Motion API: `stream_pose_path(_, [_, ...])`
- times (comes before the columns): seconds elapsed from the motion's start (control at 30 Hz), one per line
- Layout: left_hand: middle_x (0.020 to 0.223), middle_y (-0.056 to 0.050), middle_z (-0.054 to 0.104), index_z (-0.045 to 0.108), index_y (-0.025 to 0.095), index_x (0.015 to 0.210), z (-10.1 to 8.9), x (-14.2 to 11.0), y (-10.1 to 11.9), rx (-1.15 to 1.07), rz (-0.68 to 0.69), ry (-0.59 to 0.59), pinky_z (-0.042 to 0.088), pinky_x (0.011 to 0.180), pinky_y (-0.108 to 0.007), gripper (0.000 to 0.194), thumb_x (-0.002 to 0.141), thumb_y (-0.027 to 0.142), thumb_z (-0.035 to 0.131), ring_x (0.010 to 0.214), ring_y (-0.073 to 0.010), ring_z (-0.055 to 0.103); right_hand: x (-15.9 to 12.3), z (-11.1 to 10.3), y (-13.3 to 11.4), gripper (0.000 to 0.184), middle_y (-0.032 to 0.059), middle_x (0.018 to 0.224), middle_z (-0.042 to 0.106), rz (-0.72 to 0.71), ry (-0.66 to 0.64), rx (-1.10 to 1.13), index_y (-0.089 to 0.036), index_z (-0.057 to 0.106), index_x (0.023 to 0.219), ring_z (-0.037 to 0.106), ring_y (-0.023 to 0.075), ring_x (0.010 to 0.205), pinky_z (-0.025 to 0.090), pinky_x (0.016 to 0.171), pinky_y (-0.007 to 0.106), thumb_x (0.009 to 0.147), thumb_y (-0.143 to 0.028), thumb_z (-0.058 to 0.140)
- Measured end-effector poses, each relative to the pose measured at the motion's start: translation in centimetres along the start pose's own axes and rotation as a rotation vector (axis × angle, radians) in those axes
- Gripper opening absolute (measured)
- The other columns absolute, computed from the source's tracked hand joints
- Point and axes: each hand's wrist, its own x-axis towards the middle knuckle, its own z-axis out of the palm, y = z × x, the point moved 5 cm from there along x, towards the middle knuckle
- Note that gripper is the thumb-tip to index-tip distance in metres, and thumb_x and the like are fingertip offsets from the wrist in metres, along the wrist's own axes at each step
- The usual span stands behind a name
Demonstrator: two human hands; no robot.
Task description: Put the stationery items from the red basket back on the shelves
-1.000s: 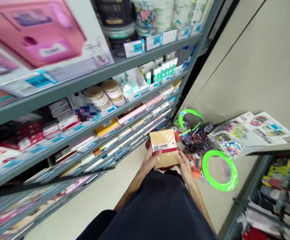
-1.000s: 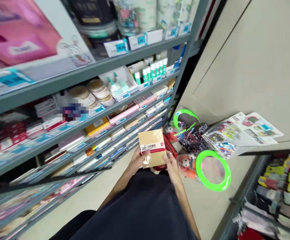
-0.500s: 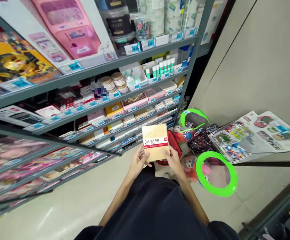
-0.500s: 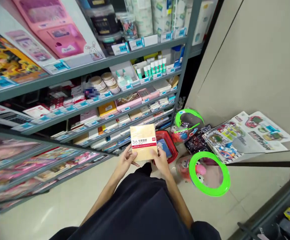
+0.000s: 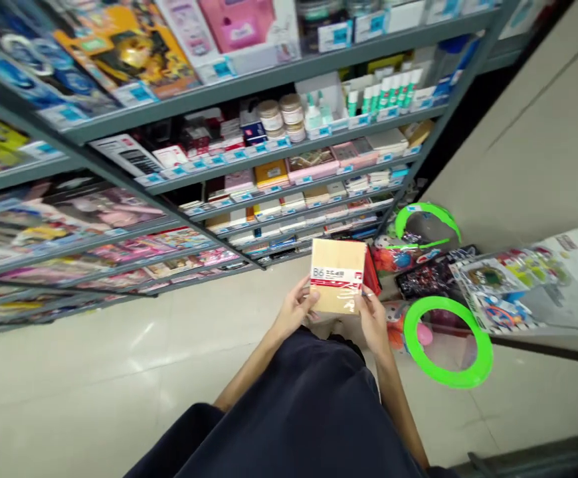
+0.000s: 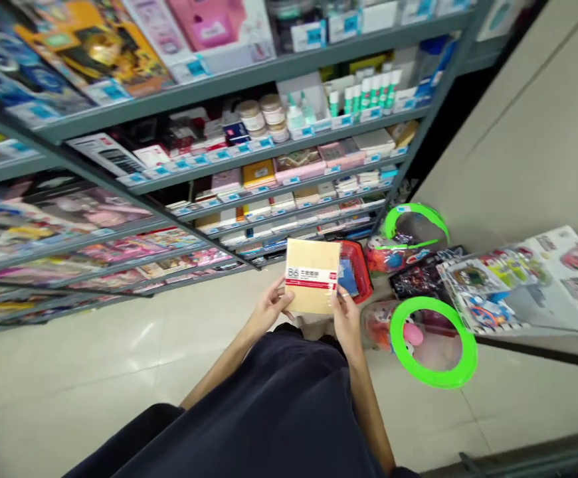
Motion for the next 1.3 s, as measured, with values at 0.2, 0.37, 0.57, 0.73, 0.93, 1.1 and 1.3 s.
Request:
stream_pose_path(0.2, [0.136, -0.021, 0.071, 0.035, 0.02, 0.172, -5.0, -2.5, -0.4, -0.08, 0.021, 0.029, 0.065, 0.054, -0.027, 0.104, 0.088, 0.059, 0.083, 0.1, -0.0272, 0.073, -0.7, 4.6, 1.7, 0.072, 0.0141, 0.134, 0.076, 0.01, -0.057, -0.115, -0.019, 0.069, 0.144, 0.072, 0.0322, 0.122, 0.056, 0.11, 0.047, 0.09, -0.065, 0.077])
stream_pose_path(0.37, [0.129, -0.019, 0.074, 0.033, 0.021, 0.173, -14.6, -6.1, -1.4, -0.177, 0.021, 0.144, 0.063, 0.053, -0.026, 0.108, 0.086, 0.062, 0.084, 0.084, -0.021, 0.073, -2.0, 13.7, 4.3, 0.071, 0.0136, 0.136, 0.075, 0.066, -0.182, -0.173, -0.02, 0.07, 0.141, 0.072, 0.0329, 0.122, 0.058, 0.11, 0.049, 0.088, -0.066, 0.079])
stream_pose_path(0.57, [0.126, -0.018, 0.076, 0.036, 0.015, 0.17, -27.6, -9.9, -1.8, -0.27, 0.053, 0.349, 0.059, 0.05, -0.024, 0.114, 0.081, 0.061, 0.089, 0.083, -0.0197, 0.071, -4.9, 27.5, 7.2, 0.082, 0.0141, 0.153, 0.063, 0.071, -0.419, -0.161, -0.025, 0.051, 0.161, 0.07, 0.0317, 0.126, 0.067, 0.09, 0.042, 0.091, -0.059, 0.078])
stream_pose_path(0.73, [0.129, -0.018, 0.074, 0.036, 0.013, 0.17, -33.7, -11.8, -1.0, -0.278, 0.084, 0.399, 0.061, 0.051, -0.025, 0.11, 0.084, 0.061, 0.085, 0.083, -0.0181, 0.069, -6.0, 33.9, 9.2, 0.079, 0.0142, 0.155, 0.06, 0.058, -0.536, -0.184, -0.026, 0.043, 0.165, 0.069, 0.0281, 0.125, 0.067, 0.084, 0.035, 0.097, -0.052, 0.075])
stream_pose_path(0.93, [0.131, -0.019, 0.074, 0.037, 0.012, 0.169, -36.4, -12.5, -0.8, -0.265, 0.116, 0.411, 0.062, 0.053, -0.025, 0.109, 0.085, 0.065, 0.082, 0.087, -0.0199, 0.071, -5.7, 36.4, 10.6, 0.083, 0.0149, 0.164, 0.051, 0.061, -0.616, -0.259, -0.027, 0.036, 0.167, 0.069, 0.0251, 0.125, 0.064, 0.085, 0.032, 0.097, -0.046, 0.076])
stream_pose_path(1.1, [0.129, -0.02, 0.074, 0.039, 0.013, 0.167, -36.5, -12.4, -1.5, -0.278, 0.069, 0.37, 0.059, 0.053, -0.026, 0.106, 0.086, 0.068, 0.08, 0.07, -0.0176, 0.074, -5.9, 36.1, 11.0, 0.081, 0.015, 0.157, 0.059, 0.077, -0.581, -0.322, -0.025, 0.044, 0.164, 0.072, 0.0229, 0.116, 0.062, 0.085, 0.031, 0.094, -0.046, 0.079])
stream_pose_path(1.3, [0.142, -0.023, 0.067, 0.04, 0.013, 0.166, -35.5, -11.9, -3.0, -0.199, -0.011, 0.157, 0.061, 0.062, -0.027, 0.099, 0.09, 0.065, 0.077, 0.086, -0.0214, 0.076, -7.1, 33.1, 12.0, 0.077, 0.013, 0.156, 0.062, 0.119, -0.451, -0.334, -0.027, 0.05, 0.161, 0.072, 0.0225, 0.118, 0.062, 0.094, 0.034, 0.093, -0.048, 0.08])
